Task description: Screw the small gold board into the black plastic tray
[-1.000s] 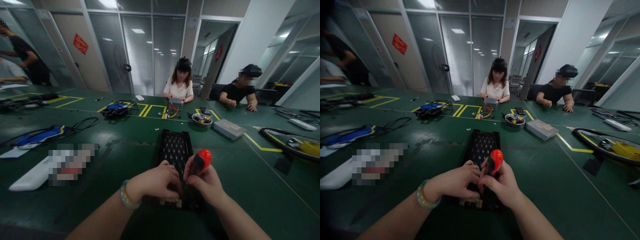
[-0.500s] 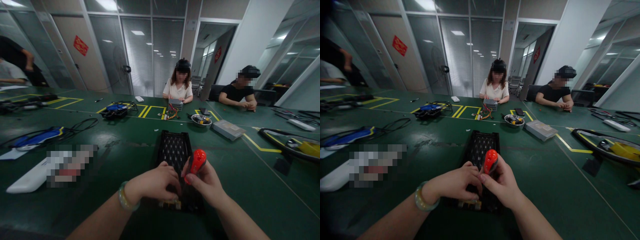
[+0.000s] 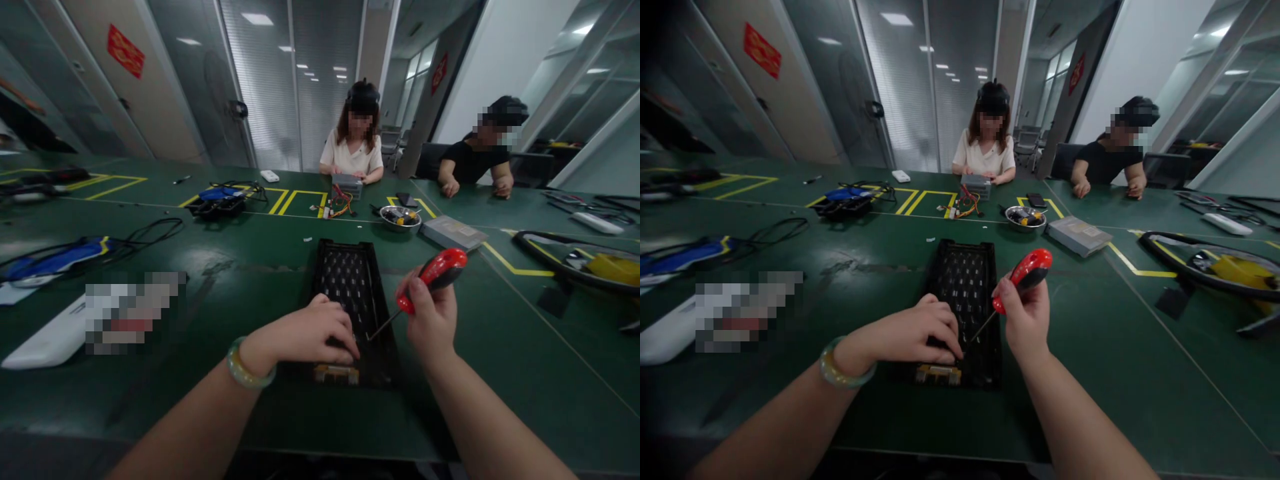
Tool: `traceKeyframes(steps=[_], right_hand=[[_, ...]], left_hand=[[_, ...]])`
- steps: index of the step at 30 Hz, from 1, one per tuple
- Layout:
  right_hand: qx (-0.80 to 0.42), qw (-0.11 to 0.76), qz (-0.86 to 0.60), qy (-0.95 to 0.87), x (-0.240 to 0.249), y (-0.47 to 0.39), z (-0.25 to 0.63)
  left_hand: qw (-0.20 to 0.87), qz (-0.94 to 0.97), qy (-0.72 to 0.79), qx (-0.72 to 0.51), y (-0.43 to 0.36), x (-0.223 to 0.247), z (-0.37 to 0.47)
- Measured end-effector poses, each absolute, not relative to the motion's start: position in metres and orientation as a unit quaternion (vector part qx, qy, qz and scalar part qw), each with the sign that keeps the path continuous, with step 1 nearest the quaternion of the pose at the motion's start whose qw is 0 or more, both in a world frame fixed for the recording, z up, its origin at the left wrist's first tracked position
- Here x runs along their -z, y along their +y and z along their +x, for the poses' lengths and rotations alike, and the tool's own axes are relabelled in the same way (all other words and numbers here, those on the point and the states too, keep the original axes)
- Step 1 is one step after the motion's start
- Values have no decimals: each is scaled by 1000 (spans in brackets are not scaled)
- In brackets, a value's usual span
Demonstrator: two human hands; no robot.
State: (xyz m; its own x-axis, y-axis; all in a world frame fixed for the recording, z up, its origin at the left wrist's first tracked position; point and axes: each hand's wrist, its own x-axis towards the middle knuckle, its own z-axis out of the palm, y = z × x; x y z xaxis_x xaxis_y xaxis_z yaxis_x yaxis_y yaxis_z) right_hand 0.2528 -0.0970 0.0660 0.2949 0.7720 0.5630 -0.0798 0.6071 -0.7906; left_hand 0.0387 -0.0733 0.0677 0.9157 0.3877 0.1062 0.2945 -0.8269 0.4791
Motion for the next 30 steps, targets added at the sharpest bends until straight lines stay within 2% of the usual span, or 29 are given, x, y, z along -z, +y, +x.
traceKeyframes(steps=[3,8,23,30], right_hand=[[-243,749,-383,-482,-64,-86,257],[-237,744,-408,-474,-58,-77,261],[-228,738,-391,-501,-58,-80,258],[-217,735,-392,-508,-59,-82,257]], left_hand=[[242,944,197,-109,-67,-72,32],[243,934,232,-123,-58,-73,22],[15,834,534,-135,-44,-66,-2],[-4,808,575,-127,-45,-64,3]])
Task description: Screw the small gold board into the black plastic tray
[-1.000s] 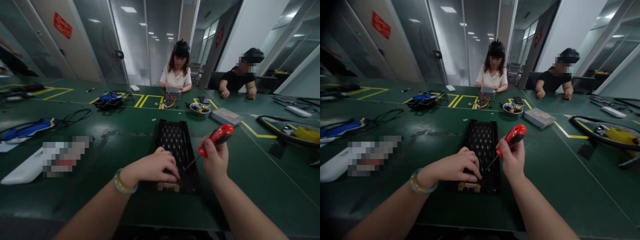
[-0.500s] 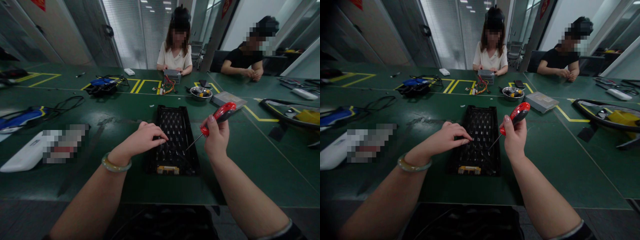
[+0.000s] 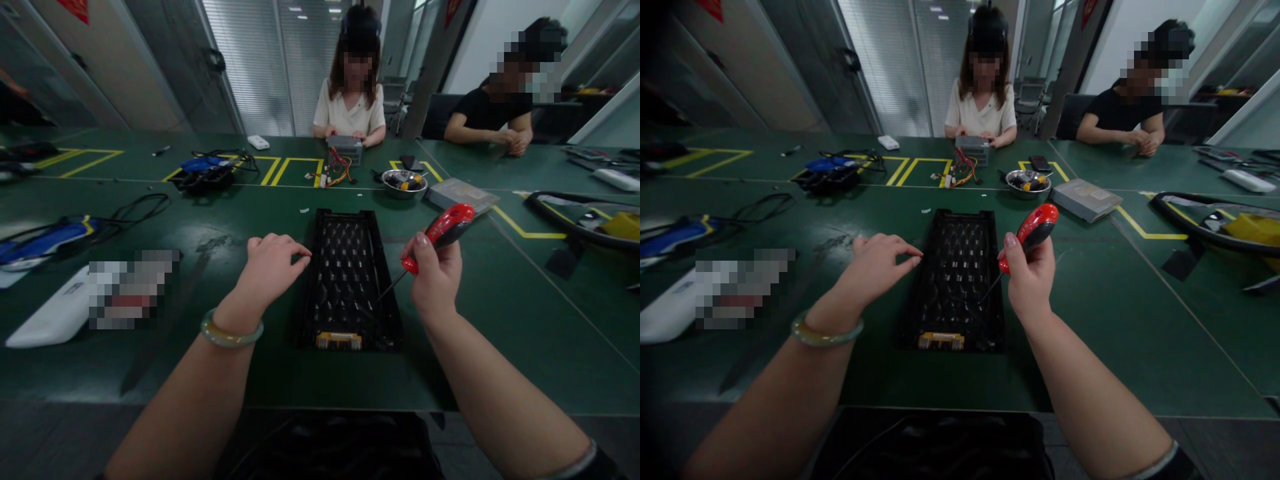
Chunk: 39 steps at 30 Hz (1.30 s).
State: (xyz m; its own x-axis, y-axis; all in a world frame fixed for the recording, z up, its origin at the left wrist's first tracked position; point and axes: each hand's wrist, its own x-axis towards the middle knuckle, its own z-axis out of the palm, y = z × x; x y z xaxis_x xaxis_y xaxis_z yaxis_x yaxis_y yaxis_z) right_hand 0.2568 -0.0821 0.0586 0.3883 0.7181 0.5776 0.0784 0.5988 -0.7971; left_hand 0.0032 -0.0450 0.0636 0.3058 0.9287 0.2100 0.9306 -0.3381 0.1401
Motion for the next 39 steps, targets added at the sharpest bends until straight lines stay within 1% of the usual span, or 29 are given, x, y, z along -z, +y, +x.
traceKeyframes(steps=[6,9,13,17,19,22,27,32,39], right_hand=[[-187,738,-411,-501,-59,-83,257],[-168,756,-401,-490,-59,-82,257],[-152,772,-391,-478,-55,-78,256],[-145,774,-392,-475,-52,-76,255],[-147,777,-390,-472,-52,-76,254],[-154,787,-378,-464,-53,-75,251],[-164,803,-336,-464,-54,-73,250],[-171,786,-374,-462,-52,-74,250],[-171,787,-358,-472,-51,-74,251]], left_hand=[[6,-808,-573,136,-47,-60,6],[-16,-828,-539,154,-49,-60,9],[-85,-891,-417,156,-57,-65,19],[-163,-942,-270,111,-71,-67,34],[-172,-952,-231,104,-76,-66,40],[-158,-965,-188,95,-81,-64,46],[-128,-976,-163,72,-82,-59,52],[-105,-979,-158,68,-82,-57,59],[-137,-975,-165,58,-82,-55,65]])
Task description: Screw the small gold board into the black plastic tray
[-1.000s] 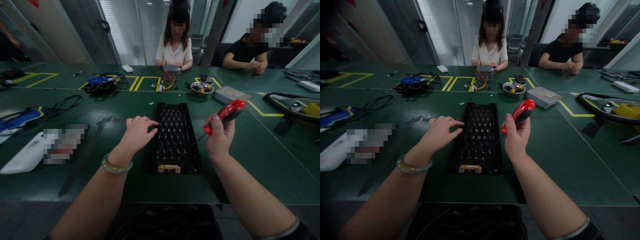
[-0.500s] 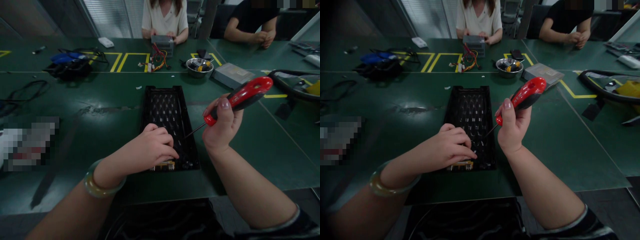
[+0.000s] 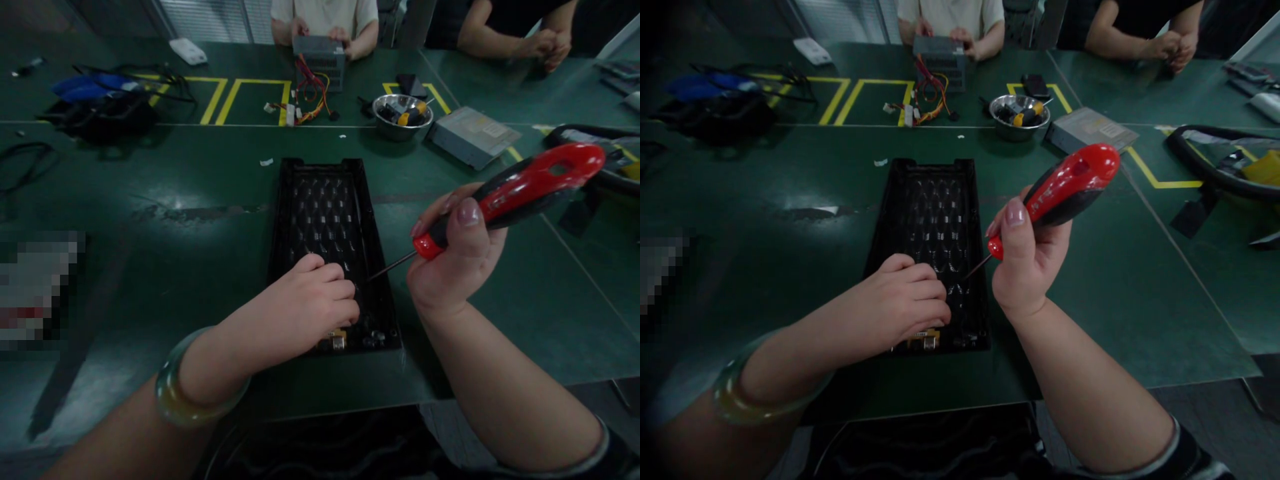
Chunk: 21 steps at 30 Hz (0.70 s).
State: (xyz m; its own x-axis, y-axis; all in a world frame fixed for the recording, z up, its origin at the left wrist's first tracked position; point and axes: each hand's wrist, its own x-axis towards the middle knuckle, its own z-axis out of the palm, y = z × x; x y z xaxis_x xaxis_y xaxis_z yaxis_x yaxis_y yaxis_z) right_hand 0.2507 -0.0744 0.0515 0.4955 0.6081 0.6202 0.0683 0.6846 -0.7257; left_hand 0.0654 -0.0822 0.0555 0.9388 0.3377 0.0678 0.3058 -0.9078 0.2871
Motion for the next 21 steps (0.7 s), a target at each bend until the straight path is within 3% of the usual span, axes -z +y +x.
traceKeyframes(steps=[5,12,21], right_hand=[[-158,795,-335,-480,-56,-73,252],[-127,815,-296,-482,-59,-65,258],[-127,798,-352,-472,-59,-65,257]], left_hand=[[188,954,209,-100,-75,-62,56],[92,910,381,-138,-50,-67,16],[99,915,380,-90,-48,-62,10]])
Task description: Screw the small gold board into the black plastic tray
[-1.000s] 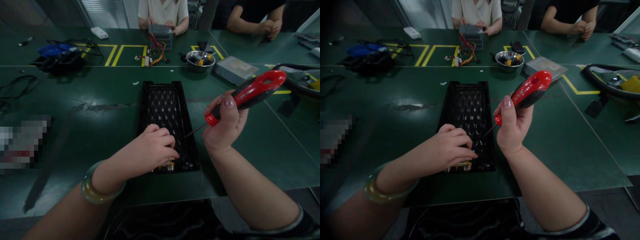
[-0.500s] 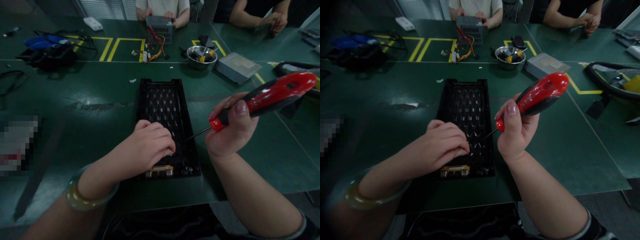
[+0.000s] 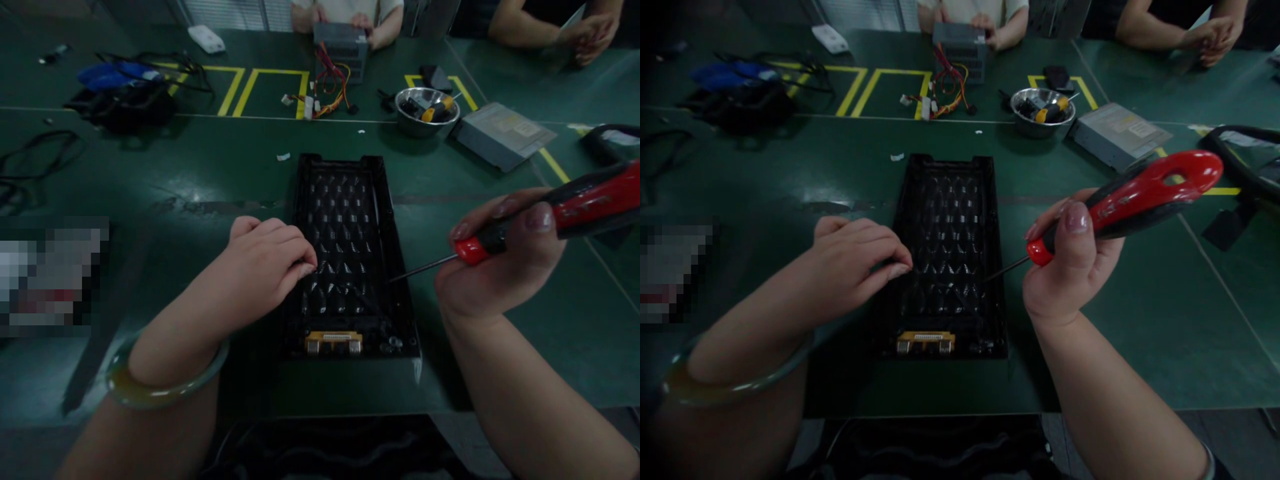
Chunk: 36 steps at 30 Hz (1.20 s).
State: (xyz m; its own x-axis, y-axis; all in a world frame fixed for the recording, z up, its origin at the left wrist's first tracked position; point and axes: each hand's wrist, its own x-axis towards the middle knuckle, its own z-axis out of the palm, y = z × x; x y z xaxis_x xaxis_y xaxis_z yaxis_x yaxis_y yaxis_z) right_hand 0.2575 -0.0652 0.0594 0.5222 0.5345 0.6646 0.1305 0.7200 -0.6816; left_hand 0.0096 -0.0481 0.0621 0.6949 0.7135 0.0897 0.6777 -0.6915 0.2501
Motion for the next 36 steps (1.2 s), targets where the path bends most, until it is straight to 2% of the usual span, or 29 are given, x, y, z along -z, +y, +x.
traceKeyframes(steps=[19,36], right_hand=[[-139,792,-371,-464,-58,-65,256],[-163,816,-329,-446,-58,-65,257]], left_hand=[[99,915,380,-92,-51,-59,10],[119,919,368,-71,-57,-65,16]])
